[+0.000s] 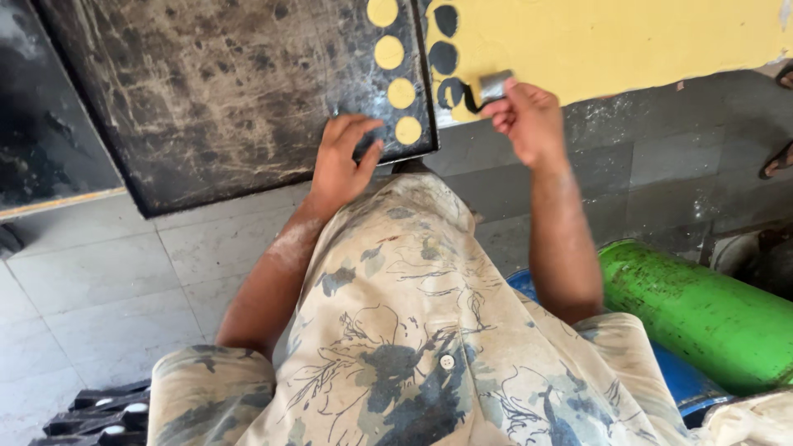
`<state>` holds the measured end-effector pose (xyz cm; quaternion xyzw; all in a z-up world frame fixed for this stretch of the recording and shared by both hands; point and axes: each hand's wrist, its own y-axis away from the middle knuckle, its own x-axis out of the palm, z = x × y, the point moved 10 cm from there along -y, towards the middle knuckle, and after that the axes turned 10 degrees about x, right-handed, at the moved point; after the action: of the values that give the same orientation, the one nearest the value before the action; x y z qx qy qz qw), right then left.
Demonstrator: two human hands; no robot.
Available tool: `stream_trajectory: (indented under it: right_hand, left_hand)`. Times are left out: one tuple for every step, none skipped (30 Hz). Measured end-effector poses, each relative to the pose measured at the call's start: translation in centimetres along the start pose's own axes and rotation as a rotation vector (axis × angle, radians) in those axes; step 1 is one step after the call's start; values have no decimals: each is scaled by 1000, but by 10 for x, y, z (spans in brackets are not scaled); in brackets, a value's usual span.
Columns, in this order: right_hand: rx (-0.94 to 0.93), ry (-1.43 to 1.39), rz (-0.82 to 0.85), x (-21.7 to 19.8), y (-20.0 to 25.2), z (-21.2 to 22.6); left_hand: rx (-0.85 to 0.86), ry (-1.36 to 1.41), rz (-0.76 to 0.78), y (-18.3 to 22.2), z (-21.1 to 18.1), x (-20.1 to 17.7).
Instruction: The person uses a circular metal cutter to press out dough rounds from a large yellow sheet and places them one by one onto a dark baking tray.
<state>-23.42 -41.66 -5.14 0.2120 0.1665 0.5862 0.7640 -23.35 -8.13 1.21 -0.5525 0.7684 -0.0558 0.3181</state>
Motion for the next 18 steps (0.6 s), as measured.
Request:
stream_trajectory:
  right_hand:
    - [103,-161,72,1,1,-1]
    - [208,-321,142,9,3,-3]
    - [156,-265,161,21,10,1]
    - [104,-209,181,39,24,-1]
    - [54,-154,198,57,40,-5]
    - [-151,-2,210,80,58,4]
    - [-359,148,211,104,77,14]
    - [-666,465,102,126,99,33]
    - [-970,784,-27,151,124,46]
    - [-1059,851,-16,168,130,51]
    - [-1142,922,-6,182,134,55]
    - [-1223,994,6,190,139,57]
    - [-1205,949,-21,182,140,62]
    - [-1188,904,-49,173,139,64]
    - [-1171,857,-77,161,137,65]
    - [-1065,798,-134,140,127,67]
    - [-964,737,-187,116,115,69]
    - [-904,728,-239,95,103,74]
  left_hand:
    - [-29,3,-9,-1,6,-2]
    - [-58,6,-19,-2,11,-4]
    - [-54,0,-18,-3,12,-6]
    - [-49,-7,-18,-4,13,-8]
    - [-47,-11,-15,-3,13,-9]
    - [-45,6,-20,-1,12,-11]
    - [-37,28,-19,-1,11,-11]
    - [-29,50,-19,-2,9,-11]
    - [-35,49,-15,-3,9,-10]
    - [-42,48,-11,-4,8,-10]
    - [-51,52,-4,-4,7,-8]
    - [-18,21,31,-7,3,-5]
    - [11,-11,64,-9,1,-3]
    - [41,-42,97,-10,-3,0]
    - [63,-75,124,-12,-5,3]
    - [85,-109,151,-13,-7,6]
    - [109,-145,173,-16,-8,9]
    - [102,-171,183,-18,-6,13]
